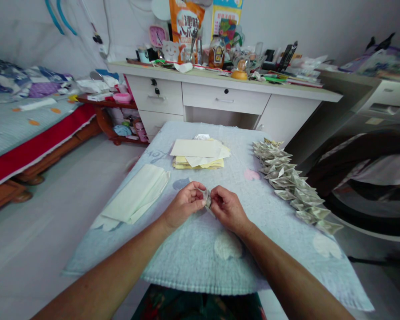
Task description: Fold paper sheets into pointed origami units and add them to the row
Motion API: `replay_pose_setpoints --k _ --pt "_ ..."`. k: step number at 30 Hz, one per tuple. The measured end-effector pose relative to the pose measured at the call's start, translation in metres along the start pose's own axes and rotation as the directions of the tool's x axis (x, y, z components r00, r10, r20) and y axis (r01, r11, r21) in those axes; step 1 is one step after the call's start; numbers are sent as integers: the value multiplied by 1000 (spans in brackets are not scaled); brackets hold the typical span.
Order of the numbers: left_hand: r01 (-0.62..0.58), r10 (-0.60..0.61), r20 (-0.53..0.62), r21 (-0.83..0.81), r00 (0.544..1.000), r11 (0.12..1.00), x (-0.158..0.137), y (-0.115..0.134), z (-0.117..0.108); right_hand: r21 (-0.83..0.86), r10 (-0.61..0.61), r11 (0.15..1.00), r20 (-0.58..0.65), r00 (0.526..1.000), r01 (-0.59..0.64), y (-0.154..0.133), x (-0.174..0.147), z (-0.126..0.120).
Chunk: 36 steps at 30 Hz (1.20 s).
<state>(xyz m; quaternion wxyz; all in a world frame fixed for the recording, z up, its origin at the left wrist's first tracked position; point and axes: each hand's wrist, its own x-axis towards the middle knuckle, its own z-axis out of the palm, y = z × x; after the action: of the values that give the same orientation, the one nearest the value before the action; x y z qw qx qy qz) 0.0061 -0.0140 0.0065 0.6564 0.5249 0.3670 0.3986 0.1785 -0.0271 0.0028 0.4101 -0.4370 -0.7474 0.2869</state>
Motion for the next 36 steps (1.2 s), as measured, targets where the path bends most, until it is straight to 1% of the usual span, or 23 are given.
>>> replay_pose_setpoints --k 5,9,13,16,19,26,30,33,36 --pt "-8 8 16 -20 1000 1000 0 0 -1 17 6 1000 16 1000 -6 -3 0 -1" --pt "-14 15 19 -62 1000 998 1 -3 -3 68 15 998 61 998 -19 -5 -2 -7" --pt "-21 23 15 -98 1000 995 1 -3 -3 104 -28 995 166 986 11 -6 -3 -15" --pt "-17 19 25 -84 1000 996 1 -4 -4 92 -81 994 258 963 59 -5 -2 -18" --pt "-26 28 32 -64 999 998 1 -5 -4 80 -97 994 305 947 76 -4 0 -18" --pt "-40 41 41 -17 998 999 -1 -2 -2 102 -112 991 299 948 85 -6 2 -17" --pt "-46 45 16 13 999 999 -1 0 -2 121 -41 993 291 956 5 -7 1 -20" --pt "-57 58 -15 44 998 997 -1 0 -3 89 13 995 246 969 -35 -6 0 -22" --pt "-65 67 -43 49 997 997 -1 0 -2 19 -1 1000 240 971 -3 -7 1 -23"
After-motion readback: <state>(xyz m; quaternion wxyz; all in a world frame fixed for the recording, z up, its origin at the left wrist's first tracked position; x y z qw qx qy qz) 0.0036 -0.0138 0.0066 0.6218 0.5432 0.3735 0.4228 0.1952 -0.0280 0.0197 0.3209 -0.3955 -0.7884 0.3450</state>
